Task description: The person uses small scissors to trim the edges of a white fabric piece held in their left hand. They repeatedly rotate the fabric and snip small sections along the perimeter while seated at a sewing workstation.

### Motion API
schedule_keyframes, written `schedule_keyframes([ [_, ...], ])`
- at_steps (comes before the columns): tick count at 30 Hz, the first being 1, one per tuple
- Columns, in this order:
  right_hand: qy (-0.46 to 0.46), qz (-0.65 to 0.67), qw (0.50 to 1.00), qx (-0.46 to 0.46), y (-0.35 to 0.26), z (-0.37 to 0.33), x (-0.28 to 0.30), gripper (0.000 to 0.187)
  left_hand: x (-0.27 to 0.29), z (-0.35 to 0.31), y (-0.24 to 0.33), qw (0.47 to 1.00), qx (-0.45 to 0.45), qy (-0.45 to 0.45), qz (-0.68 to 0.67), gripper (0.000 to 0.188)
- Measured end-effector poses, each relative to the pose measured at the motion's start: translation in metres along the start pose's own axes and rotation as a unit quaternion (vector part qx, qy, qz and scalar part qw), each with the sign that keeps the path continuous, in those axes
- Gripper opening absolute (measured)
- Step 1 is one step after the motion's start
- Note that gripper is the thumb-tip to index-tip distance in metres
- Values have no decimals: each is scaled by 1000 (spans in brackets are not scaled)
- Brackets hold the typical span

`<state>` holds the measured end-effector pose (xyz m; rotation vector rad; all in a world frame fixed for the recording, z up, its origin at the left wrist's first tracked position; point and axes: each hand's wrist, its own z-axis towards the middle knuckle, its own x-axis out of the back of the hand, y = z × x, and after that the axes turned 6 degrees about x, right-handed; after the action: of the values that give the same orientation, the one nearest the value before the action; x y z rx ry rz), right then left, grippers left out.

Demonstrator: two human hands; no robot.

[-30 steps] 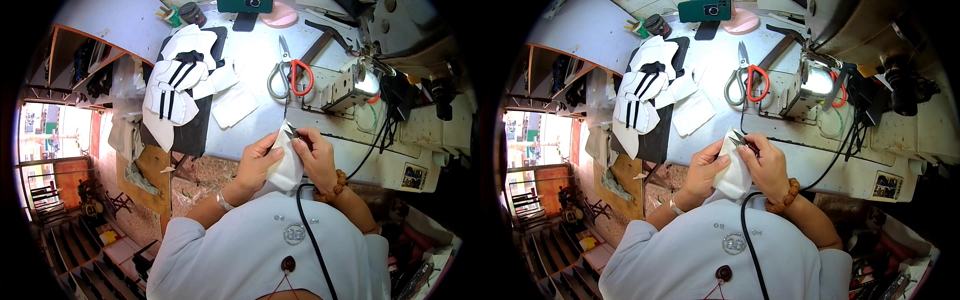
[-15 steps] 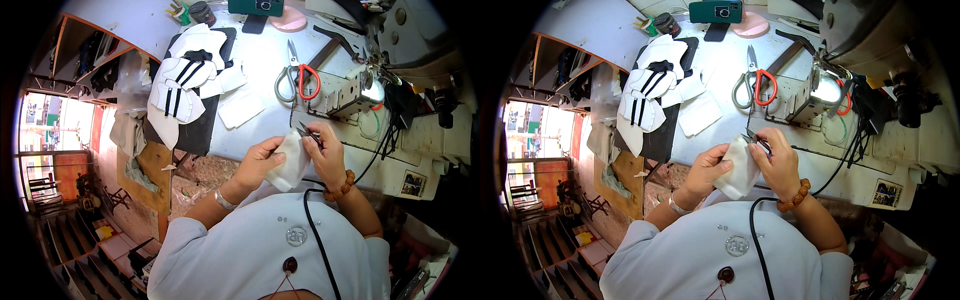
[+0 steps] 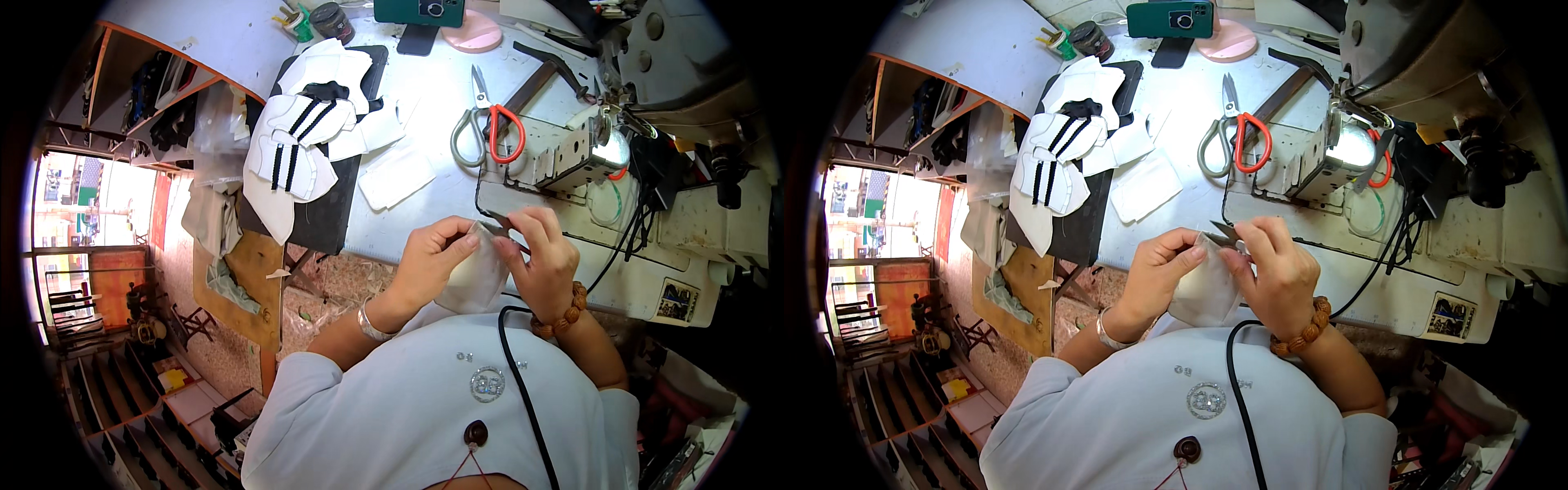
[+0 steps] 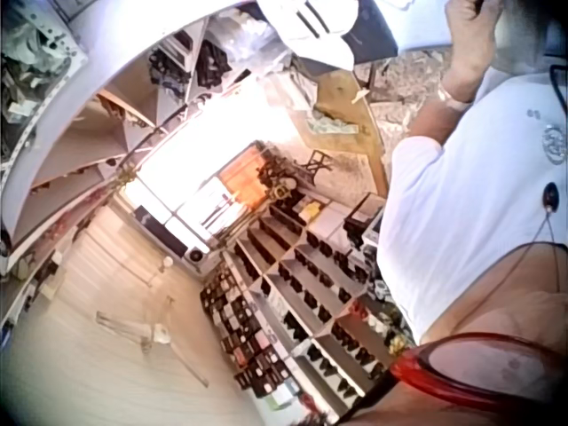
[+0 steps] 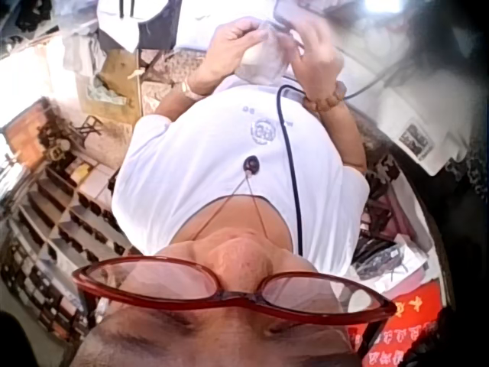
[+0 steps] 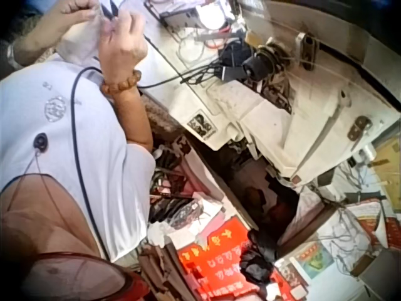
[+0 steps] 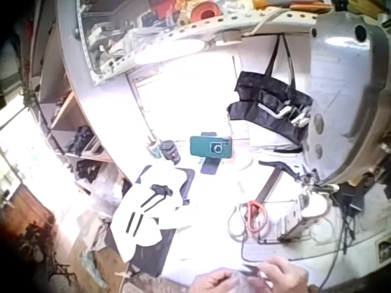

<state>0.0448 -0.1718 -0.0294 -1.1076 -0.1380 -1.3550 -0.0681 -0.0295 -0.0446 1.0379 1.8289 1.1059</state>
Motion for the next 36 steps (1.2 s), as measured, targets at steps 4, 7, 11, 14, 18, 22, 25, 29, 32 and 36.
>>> schedule_keyframes([
  [4, -34, -35, 998, 36, 0, -4, 5, 26, 0, 1, 2, 999, 16, -2, -42, 20],
  [7, -38, -39, 998, 32, 0, -5, 6, 26, -3, -1, 7, 998, 29, -6, -56, 21],
  [11, -37, -39, 998, 28, 0, -5, 5, 26, -3, 0, 2, 999, 14, -8, -48, 22],
  [14, -33, -38, 998, 27, 0, -5, 5, 26, -2, 0, 4, 999, 23, -6, -45, 22],
  [18, -29, -38, 998, 27, 1, -6, 3, 26, -2, 0, 3, 999, 27, -4, -45, 21],
  [22, -24, -39, 999, 27, 1, -7, 3, 27, -3, -1, 5, 998, 33, -1, -49, 20],
  [25, -23, -40, 999, 22, 1, -8, 3, 27, -3, -1, 3, 998, 36, -6, -50, 20],
  [29, -23, -48, 998, 28, 1, -8, 4, 27, -4, -1, 4, 998, 38, -6, -43, 20],
  [32, -23, -58, 997, 38, 1, -7, 5, 27, -4, -2, 4, 999, 36, -3, -31, 19],
  [36, -27, -66, 996, 44, 1, -6, 4, 28, -4, -2, 4, 1000, 24, 1, -4, 18],
])
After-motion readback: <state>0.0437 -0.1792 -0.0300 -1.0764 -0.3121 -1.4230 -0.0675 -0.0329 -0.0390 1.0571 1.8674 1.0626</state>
